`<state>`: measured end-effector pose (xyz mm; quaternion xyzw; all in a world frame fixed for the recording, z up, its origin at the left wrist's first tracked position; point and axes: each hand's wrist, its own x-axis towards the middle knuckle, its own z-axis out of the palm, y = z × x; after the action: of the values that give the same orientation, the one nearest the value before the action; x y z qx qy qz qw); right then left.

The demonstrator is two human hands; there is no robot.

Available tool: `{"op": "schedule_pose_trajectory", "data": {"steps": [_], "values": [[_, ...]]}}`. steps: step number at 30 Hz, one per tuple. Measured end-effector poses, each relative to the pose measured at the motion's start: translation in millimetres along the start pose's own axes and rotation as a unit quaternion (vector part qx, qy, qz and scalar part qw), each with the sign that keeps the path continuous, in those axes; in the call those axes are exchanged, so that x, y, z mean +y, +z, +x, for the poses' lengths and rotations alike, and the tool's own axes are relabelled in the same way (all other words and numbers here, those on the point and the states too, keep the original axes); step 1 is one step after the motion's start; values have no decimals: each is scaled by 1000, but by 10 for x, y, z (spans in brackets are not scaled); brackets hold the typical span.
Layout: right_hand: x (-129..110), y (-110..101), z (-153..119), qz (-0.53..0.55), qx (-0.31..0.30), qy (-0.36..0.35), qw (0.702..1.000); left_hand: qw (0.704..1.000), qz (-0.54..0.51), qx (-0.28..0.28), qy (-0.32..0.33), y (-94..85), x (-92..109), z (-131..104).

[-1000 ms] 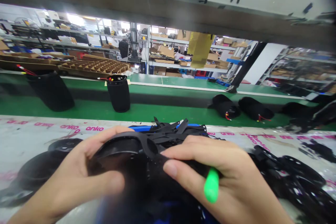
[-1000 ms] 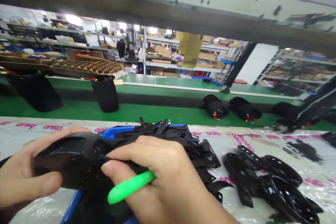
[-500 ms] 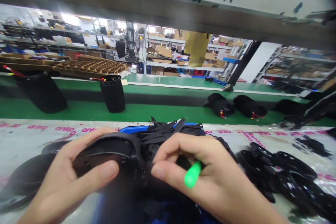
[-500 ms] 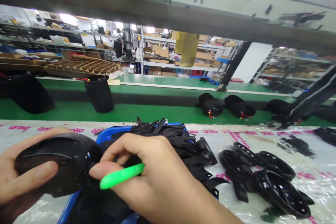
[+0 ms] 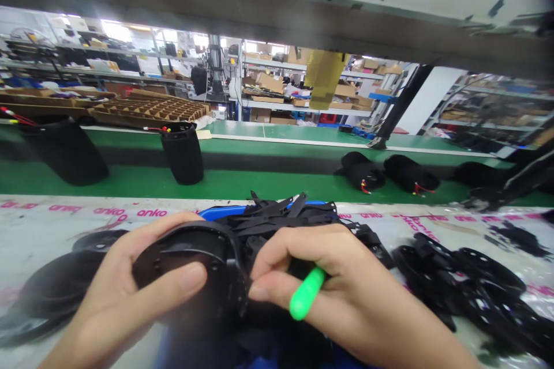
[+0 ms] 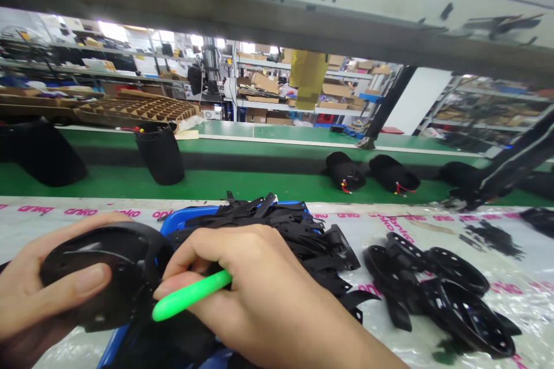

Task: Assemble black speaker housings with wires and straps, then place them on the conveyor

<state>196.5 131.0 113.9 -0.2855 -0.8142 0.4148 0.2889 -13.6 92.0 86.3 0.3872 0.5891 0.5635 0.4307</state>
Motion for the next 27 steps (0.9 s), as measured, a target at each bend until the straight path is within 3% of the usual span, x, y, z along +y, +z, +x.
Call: {"op": "schedule_pose_trajectory", "data": {"steps": [5, 7, 10, 12, 15, 18, 22, 27], "values": [[17, 28, 12, 19, -12, 22, 1000, 998, 36, -39, 20, -49, -86, 59], [26, 12, 37, 27, 21, 11, 999, 997, 13, -63, 35, -66, -142, 133], [32, -95, 43, -9, 159, -27, 987, 993, -63, -83, 58, -38, -188, 232], [39, -198, 11, -39, 274, -48, 960, 989, -120, -72, 51, -4, -190, 262], [63, -288, -58, -21, 348, -71, 934, 977, -193, -84, -6, 15, -193, 270], [89, -214, -91, -6, 352, -134, 926, 972, -195, -130, -3, -9, -222, 271], [88, -25, -43, -95, 312, -262, 908, 974, -156, -163, 39, -11, -228, 225], [95, 56, 25, -157, 265, -264, 914, 992, -115, -57, 20, 30, -226, 120]]}}
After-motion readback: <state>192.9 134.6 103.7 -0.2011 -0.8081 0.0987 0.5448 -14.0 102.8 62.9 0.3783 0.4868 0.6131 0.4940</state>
